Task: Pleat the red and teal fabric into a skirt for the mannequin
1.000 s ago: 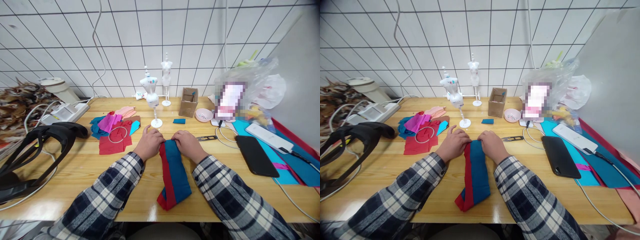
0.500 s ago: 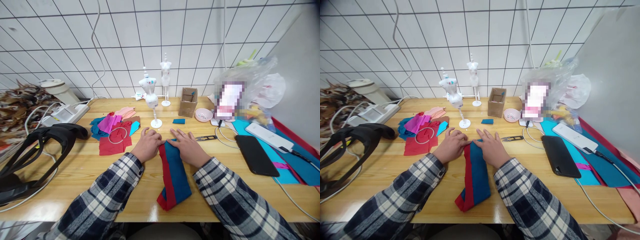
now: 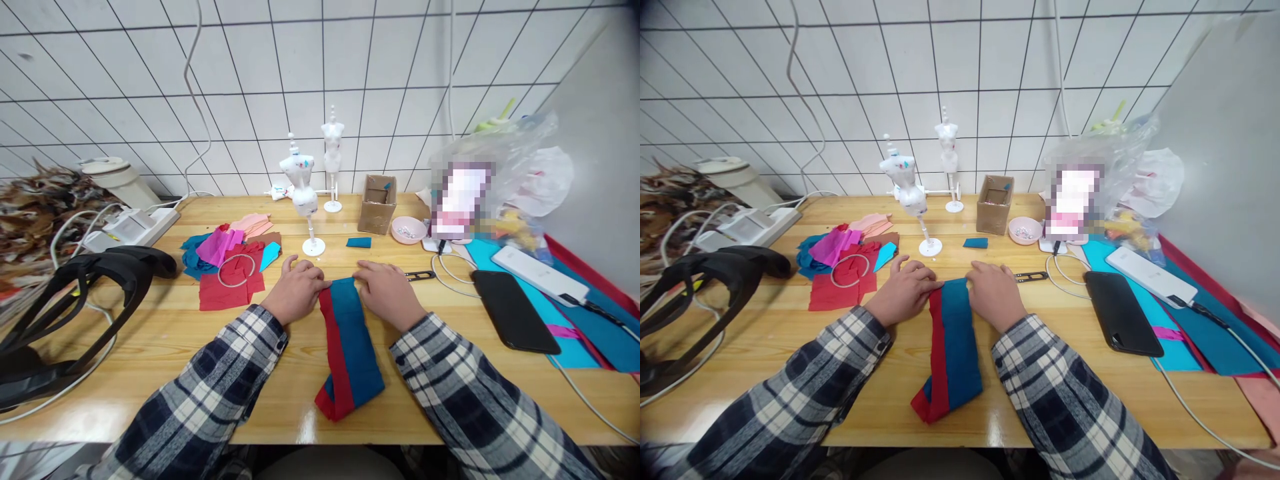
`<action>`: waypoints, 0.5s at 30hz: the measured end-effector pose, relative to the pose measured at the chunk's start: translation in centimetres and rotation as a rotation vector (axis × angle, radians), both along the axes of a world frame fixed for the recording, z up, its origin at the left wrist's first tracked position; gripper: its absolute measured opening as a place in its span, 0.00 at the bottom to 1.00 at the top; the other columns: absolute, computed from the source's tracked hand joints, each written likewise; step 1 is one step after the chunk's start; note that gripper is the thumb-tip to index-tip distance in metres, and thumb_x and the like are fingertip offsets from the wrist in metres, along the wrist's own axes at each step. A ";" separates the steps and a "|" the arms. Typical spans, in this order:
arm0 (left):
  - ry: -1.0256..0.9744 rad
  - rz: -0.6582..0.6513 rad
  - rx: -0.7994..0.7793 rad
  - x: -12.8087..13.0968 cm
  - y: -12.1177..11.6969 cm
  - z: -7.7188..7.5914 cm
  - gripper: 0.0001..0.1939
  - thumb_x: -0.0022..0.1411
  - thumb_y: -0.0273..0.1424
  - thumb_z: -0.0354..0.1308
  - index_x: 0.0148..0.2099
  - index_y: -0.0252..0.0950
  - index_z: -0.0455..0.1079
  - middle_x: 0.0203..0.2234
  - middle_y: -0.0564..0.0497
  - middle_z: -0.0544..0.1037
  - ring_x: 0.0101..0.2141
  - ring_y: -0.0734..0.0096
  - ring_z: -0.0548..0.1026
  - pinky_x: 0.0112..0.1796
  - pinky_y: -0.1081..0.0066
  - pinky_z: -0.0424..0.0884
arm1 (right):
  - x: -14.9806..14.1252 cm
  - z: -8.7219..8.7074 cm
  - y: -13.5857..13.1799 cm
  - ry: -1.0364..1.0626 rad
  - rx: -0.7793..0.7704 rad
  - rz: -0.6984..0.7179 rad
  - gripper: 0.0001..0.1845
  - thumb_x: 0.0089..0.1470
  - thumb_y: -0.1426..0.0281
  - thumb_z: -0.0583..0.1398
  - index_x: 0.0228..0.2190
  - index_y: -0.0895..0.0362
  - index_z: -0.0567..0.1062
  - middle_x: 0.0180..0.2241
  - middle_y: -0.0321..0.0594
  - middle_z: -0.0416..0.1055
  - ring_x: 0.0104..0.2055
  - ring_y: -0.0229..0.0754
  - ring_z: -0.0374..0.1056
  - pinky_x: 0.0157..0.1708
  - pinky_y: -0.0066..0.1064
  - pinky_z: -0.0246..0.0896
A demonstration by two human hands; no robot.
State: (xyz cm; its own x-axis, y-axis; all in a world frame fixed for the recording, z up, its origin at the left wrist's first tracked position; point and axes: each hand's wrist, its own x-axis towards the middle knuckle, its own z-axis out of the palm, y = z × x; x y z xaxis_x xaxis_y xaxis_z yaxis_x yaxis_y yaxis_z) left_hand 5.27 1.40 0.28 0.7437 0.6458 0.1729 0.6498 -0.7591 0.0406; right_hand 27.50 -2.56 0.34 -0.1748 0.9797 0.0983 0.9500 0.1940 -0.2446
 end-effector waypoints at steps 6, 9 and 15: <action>-0.049 0.002 -0.020 0.1 -0.2 -0.1 0.16 0.62 0.27 0.52 0.47 0.47 0.76 0.37 0.50 0.78 0.44 0.60 0.70 0.56 0.45 0.50 | -0.7 -1.4 2.1 0.151 0.042 -0.036 0.10 0.60 0.64 0.57 0.38 0.52 0.78 0.40 0.41 0.74 0.46 0.46 0.65 0.46 0.36 0.56; -0.093 0.023 -0.039 0.1 -0.2 -0.3 0.16 0.63 0.27 0.51 0.47 0.46 0.76 0.37 0.50 0.78 0.44 0.61 0.71 0.57 0.45 0.49 | -0.7 -2.0 2.5 0.148 0.021 -0.044 0.05 0.56 0.65 0.62 0.32 0.53 0.77 0.39 0.40 0.72 0.45 0.45 0.64 0.43 0.35 0.55; -0.404 0.266 -0.170 -0.1 0.5 -1.1 0.20 0.69 0.35 0.45 0.58 0.37 0.68 0.44 0.45 0.78 0.45 0.63 0.72 0.48 0.60 0.64 | -1.0 -1.9 1.8 0.165 0.102 0.079 0.06 0.61 0.71 0.57 0.32 0.56 0.72 0.37 0.41 0.70 0.42 0.44 0.64 0.44 0.33 0.56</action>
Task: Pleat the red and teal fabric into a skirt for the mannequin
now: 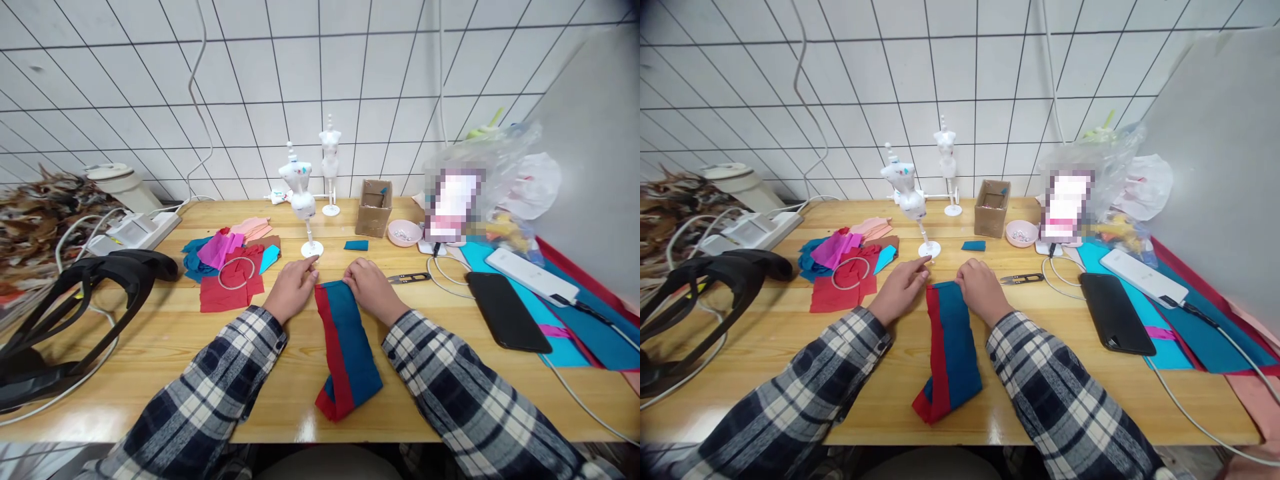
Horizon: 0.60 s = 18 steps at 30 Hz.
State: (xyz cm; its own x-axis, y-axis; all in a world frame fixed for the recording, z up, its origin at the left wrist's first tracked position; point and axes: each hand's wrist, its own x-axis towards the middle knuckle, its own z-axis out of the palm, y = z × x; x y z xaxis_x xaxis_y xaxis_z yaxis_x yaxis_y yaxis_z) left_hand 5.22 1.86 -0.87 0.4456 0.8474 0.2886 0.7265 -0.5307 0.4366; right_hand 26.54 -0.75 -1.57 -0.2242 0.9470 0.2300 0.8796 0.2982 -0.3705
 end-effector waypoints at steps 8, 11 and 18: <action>0.008 0.015 -0.084 1.0 -0.5 0.6 0.13 0.63 0.42 0.56 0.39 0.41 0.78 0.36 0.50 0.81 0.42 0.63 0.74 0.47 0.59 0.59 | -0.8 1.2 -0.9 0.097 0.067 0.055 0.05 0.62 0.71 0.55 0.33 0.56 0.70 0.34 0.40 0.71 0.37 0.43 0.65 0.39 0.33 0.57; -0.028 -0.006 -0.085 0.8 -0.5 0.7 0.10 0.64 0.38 0.57 0.37 0.41 0.77 0.34 0.52 0.82 0.41 0.65 0.75 0.51 0.57 0.55 | -0.6 1.4 -1.1 0.141 0.065 0.067 0.05 0.60 0.71 0.56 0.33 0.57 0.72 0.34 0.41 0.72 0.38 0.43 0.66 0.40 0.33 0.59; 0.008 -0.099 0.024 0.4 -0.7 0.9 0.10 0.66 0.37 0.55 0.37 0.42 0.77 0.33 0.53 0.81 0.41 0.65 0.74 0.55 0.52 0.49 | -0.3 1.3 -1.0 0.261 -0.015 0.141 0.13 0.56 0.65 0.62 0.43 0.53 0.78 0.41 0.40 0.79 0.45 0.44 0.71 0.48 0.36 0.62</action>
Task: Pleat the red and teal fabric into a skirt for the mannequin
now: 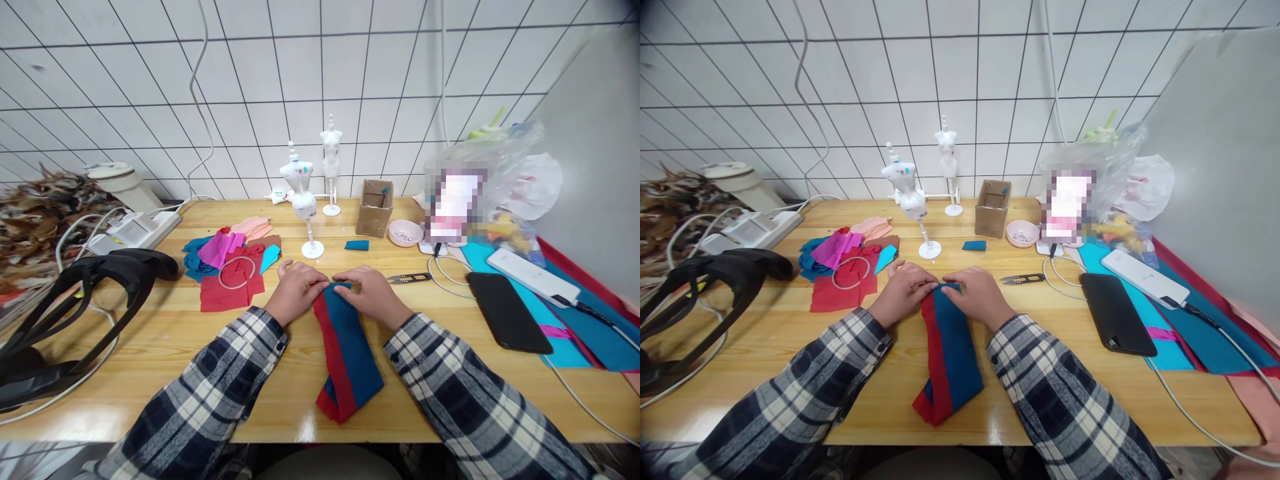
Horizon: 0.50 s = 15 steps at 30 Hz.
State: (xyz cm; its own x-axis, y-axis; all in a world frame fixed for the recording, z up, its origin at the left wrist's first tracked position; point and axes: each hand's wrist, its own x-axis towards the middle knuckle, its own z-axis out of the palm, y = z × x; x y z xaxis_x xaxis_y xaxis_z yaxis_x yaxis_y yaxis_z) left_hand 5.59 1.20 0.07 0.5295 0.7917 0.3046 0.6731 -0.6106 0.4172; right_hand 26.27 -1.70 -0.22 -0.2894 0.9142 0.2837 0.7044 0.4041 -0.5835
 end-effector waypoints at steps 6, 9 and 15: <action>-0.312 -0.030 -0.363 0.6 -0.8 0.3 0.25 0.57 0.45 0.63 0.53 0.39 0.70 0.44 0.46 0.79 0.44 0.61 0.75 0.51 0.57 0.65 | -0.1 0.6 -0.1 0.214 0.036 -0.107 0.06 0.55 0.67 0.61 0.30 0.53 0.80 0.33 0.37 0.80 0.38 0.42 0.73 0.42 0.33 0.64; -0.550 -0.261 -0.764 1.4 -2.3 0.7 0.41 0.49 0.47 0.68 0.61 0.37 0.62 0.53 0.41 0.74 0.51 0.55 0.74 0.49 0.59 0.70 | 0.3 1.1 -0.3 0.444 0.089 -0.258 0.09 0.55 0.64 0.61 0.31 0.55 0.79 0.33 0.38 0.79 0.36 0.42 0.73 0.39 0.33 0.66; -0.249 -0.438 -0.983 2.1 -4.4 1.0 0.22 0.50 0.39 0.69 0.47 0.36 0.74 0.40 0.50 0.82 0.41 0.59 0.78 0.43 0.64 0.74 | 1.7 1.6 -0.3 0.756 0.201 -0.406 0.12 0.55 0.60 0.61 0.34 0.56 0.77 0.32 0.39 0.77 0.35 0.42 0.71 0.36 0.34 0.68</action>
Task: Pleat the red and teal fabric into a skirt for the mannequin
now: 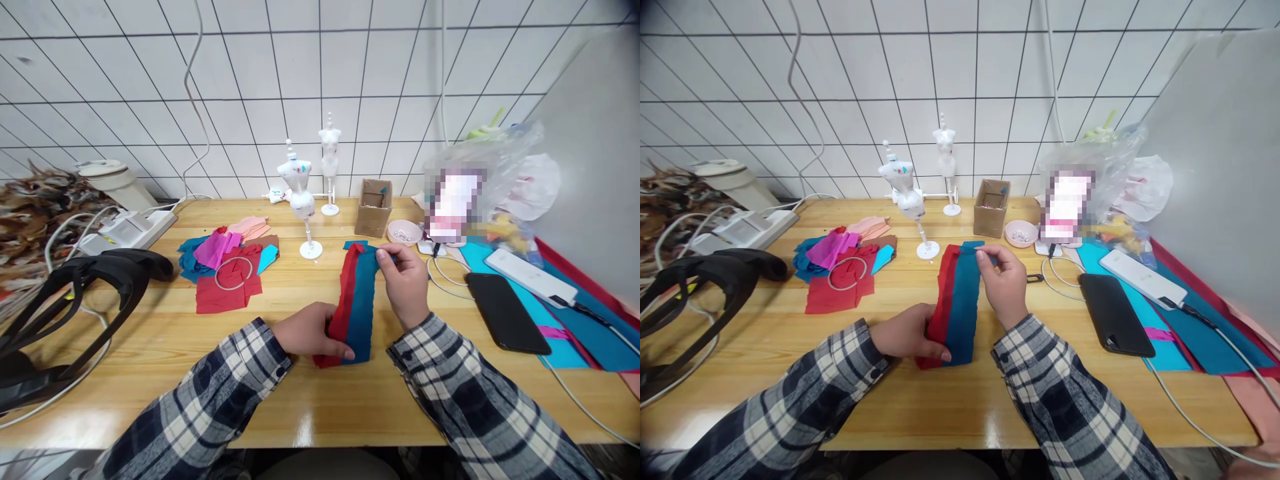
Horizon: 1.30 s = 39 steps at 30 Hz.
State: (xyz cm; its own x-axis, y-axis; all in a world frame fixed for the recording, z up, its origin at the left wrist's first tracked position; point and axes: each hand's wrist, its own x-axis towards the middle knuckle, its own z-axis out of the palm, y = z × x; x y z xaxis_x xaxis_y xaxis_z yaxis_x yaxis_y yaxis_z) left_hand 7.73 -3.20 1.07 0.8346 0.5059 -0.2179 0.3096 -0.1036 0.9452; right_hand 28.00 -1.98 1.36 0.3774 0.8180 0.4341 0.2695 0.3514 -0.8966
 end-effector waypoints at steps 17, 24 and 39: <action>0.646 1.086 1.187 -10.1 8.5 0.5 0.38 0.58 0.37 0.61 0.67 0.40 0.51 0.60 0.38 0.62 0.56 0.40 0.61 0.53 0.44 0.60 | -3.3 -1.6 -1.4 -0.697 0.109 0.642 0.07 0.57 0.63 0.62 0.32 0.50 0.80 0.40 0.36 0.79 0.40 0.40 0.71 0.46 0.36 0.62; 0.593 1.148 1.247 -10.2 8.0 1.1 0.36 0.58 0.38 0.60 0.66 0.38 0.55 0.58 0.38 0.63 0.55 0.38 0.62 0.53 0.42 0.61 | -2.3 -2.0 -0.7 -0.757 0.060 0.748 0.04 0.56 0.67 0.63 0.32 0.52 0.80 0.36 0.34 0.80 0.38 0.37 0.72 0.45 0.35 0.59; 0.675 0.256 0.936 -0.9 -1.9 0.9 0.09 0.60 0.38 0.57 0.37 0.39 0.74 0.30 0.49 0.78 0.33 0.61 0.75 0.33 0.65 0.66 | -1.5 -3.2 0.1 -0.861 -0.150 0.732 0.05 0.52 0.71 0.66 0.33 0.53 0.83 0.32 0.38 0.75 0.38 0.41 0.68 0.42 0.32 0.61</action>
